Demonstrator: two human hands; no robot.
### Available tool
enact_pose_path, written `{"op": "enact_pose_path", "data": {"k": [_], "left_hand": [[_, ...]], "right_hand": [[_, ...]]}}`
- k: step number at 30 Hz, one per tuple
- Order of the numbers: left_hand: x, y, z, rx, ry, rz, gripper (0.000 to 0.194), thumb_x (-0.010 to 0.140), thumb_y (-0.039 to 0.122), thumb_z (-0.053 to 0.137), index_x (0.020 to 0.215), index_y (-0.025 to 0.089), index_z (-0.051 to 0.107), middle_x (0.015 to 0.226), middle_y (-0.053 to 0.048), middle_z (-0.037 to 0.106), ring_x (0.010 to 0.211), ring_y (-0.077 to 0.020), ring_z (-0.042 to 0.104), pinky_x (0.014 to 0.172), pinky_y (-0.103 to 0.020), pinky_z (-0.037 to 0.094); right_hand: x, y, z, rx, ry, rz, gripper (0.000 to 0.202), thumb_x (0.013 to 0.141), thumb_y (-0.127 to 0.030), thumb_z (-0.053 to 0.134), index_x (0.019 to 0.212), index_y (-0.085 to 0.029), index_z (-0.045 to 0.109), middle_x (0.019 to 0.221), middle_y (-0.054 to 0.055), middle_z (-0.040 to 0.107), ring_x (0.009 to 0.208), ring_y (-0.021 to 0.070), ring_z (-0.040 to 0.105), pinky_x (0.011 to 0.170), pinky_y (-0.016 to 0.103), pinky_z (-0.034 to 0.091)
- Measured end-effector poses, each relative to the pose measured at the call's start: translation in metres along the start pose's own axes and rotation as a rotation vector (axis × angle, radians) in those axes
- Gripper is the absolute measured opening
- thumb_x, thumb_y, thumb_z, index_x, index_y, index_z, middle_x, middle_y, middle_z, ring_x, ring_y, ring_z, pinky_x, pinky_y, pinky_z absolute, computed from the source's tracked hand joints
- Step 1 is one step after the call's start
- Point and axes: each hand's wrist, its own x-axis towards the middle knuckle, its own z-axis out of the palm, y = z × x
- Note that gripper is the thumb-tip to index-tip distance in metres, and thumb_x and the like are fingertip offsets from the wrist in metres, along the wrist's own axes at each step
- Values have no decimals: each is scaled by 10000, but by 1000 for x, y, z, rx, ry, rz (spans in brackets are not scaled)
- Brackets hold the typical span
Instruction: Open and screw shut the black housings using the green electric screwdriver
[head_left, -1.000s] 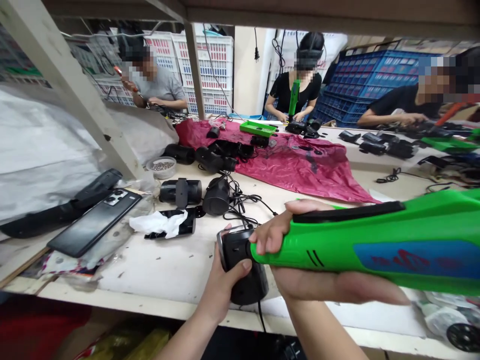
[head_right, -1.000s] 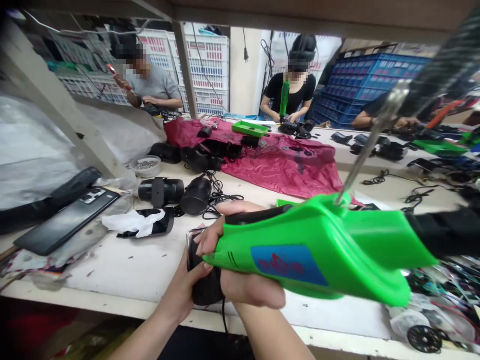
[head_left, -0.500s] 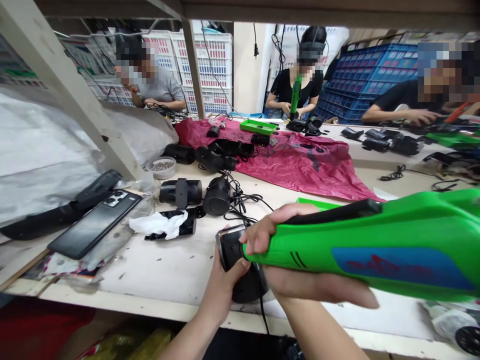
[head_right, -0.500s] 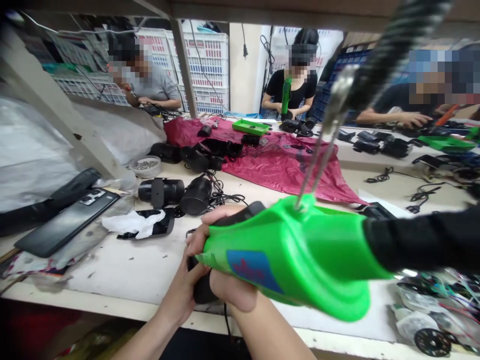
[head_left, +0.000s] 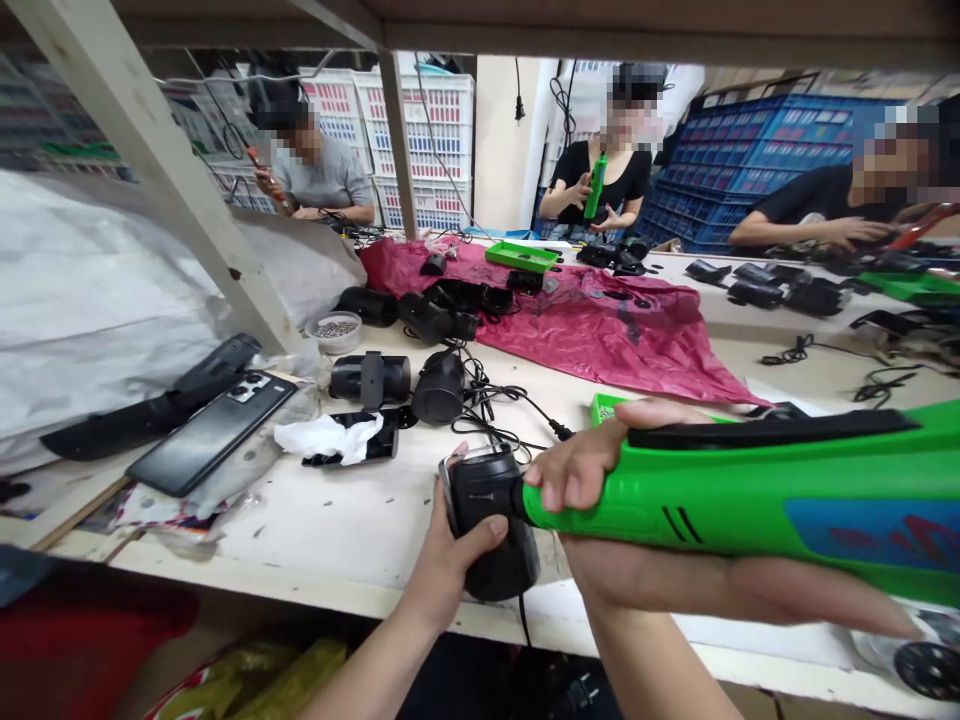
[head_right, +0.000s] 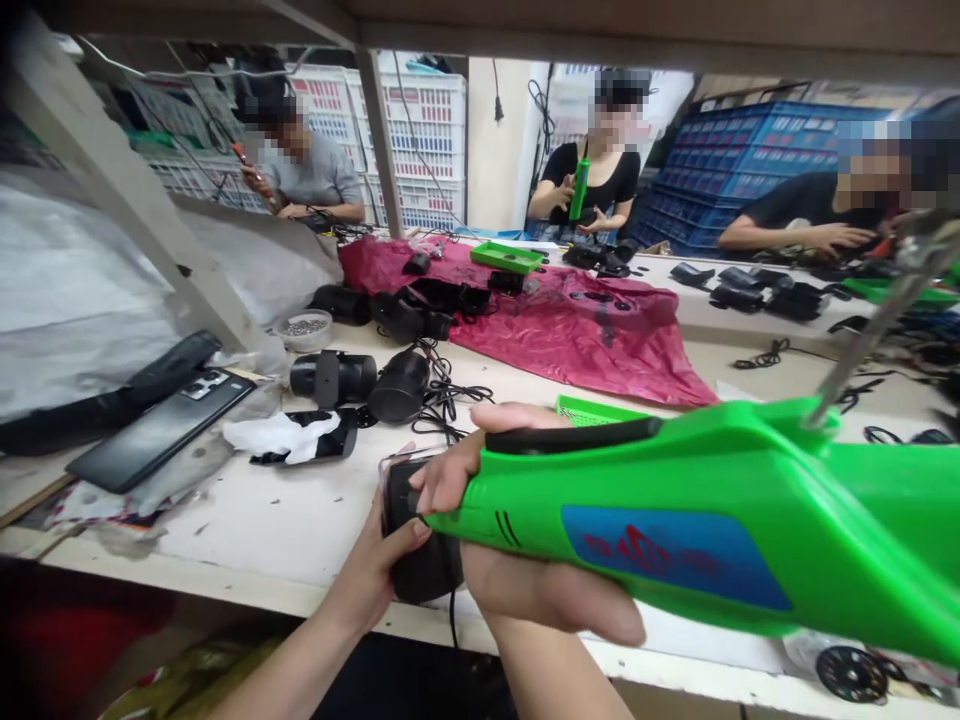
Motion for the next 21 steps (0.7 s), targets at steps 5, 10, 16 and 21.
{"op": "enact_pose_path", "data": {"k": [5, 10, 16, 21], "left_hand": [[0, 0, 0, -12, 7, -23, 921, 631, 282, 815, 1422, 266, 345, 1250, -63, 634, 1200, -288, 550, 1016, -384, 416], [2, -3, -2, -109, 0, -33, 720, 742, 450, 726, 1382, 291, 438, 1326, -41, 595, 1302, -292, 464, 1059, -388, 389], [10, 2, -6, -197, 122, -166, 520, 776, 532, 670, 1166, 189, 637, 1150, -87, 704, 1211, -297, 564, 1041, -393, 422], [7, 6, -13, -283, 58, -389, 614, 714, 635, 655, 981, 87, 724, 898, -160, 755, 976, -360, 680, 915, -465, 512]], "right_hand": [[7, -7, 3, 22, 36, 38, 609, 715, -742, 588, 926, -187, 720, 509, 9, 603, 400, 171, 547, 452, 335, 502], [10, -2, 10, 44, 22, 125, 595, 615, -741, 680, 839, -194, 748, 454, -4, 579, 371, 145, 526, 434, 297, 494], [5, -20, -6, -62, -7, 12, 363, 862, -556, 566, 985, -232, 674, 560, -18, 626, 439, 166, 582, 486, 342, 530], [9, -37, -33, -250, 67, -154, 285, 838, -449, 645, 1022, -232, 643, 565, -54, 610, 434, 145, 556, 486, 319, 521]]}}
